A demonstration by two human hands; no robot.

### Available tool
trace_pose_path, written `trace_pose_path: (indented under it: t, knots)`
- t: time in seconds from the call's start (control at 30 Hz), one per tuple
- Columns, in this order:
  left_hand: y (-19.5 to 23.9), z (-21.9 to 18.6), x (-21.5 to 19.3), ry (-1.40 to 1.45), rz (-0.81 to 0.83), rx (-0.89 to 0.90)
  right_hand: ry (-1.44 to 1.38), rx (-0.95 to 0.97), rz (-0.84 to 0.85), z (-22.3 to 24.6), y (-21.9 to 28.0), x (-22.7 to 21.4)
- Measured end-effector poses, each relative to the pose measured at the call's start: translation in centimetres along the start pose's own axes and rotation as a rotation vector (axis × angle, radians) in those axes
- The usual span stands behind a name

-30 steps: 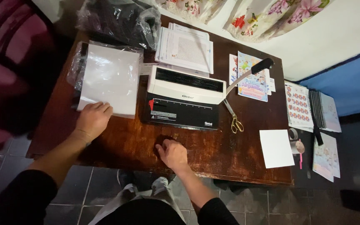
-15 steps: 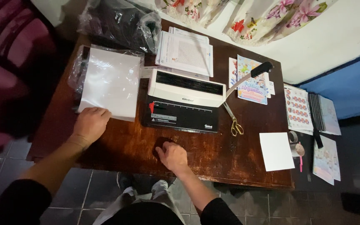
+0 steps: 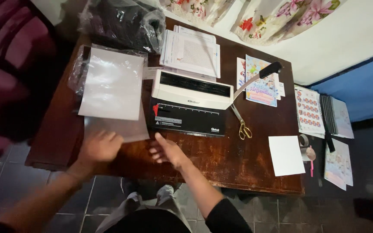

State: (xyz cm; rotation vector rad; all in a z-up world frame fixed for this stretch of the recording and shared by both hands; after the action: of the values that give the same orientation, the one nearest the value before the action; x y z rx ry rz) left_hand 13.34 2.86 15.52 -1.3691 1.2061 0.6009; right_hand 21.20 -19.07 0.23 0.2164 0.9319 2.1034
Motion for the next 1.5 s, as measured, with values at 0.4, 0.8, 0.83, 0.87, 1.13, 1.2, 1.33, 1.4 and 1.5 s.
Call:
trace_pose_path:
  t: [0.4, 0.8, 0.83, 0.87, 1.13, 1.2, 1.33, 1.4, 1.5]
  knots:
    - [1.6, -6.2, -1.9, 0.364, 0.089, -0.088, -0.489, -0.072, 0.199, 2.1, -2.2, 1.4]
    - [8.5, 12.2, 1.9, 0.608, -0.332, -0.977, -0.680, -0.204, -0.042, -3.0, 2.3, -10.8]
    - [9.7, 13.6, 3.7, 0.774, -0.302, -1.157, -0.787, -0.224, -0.031, -4.0, 2.1, -12.0]
    - [10.2, 15.2, 5.2, 0.773, -0.306, -1.159, -0.784, -0.224, -0.028, -4.3, 2.1, -12.6]
    - [11.6, 24.4, 16.2, 1.157, -0.398, -1.369, -0.882, -0.427, -0.179, -4.3, 2.3, -18.0]
    - [11.7, 24.7, 16.7, 1.228, -0.406, -1.390, -0.877, -0.423, -0.201, -4.0, 2.3, -18.3]
    - [11.5, 24.4, 17.8, 1.322, -0.377, -1.484, -0.880, -0.413, -0.253, -3.4, 2.6, -18.2]
    - [11.6, 23.8, 18.0, 1.322, -0.388, -1.479, -0.884, -0.425, -0.237, -3.7, 2.3, -18.2]
    - [10.5, 22.7, 17.1, 1.319, -0.412, -1.449, -0.876, -0.438, -0.235, -3.8, 1.9, -18.7]
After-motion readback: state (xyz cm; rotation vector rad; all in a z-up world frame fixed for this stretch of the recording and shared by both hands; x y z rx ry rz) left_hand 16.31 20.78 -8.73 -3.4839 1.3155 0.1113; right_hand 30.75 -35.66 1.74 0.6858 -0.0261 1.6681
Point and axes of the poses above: each hand's wrist, its own y-axis away from the middle knuckle, its own x-axis out of the palm, z = x × y, the point moved 8 cm from there along -y, towards the middle knuckle, and after that the axes turned 1 degree about z, right-handed, at the moved point
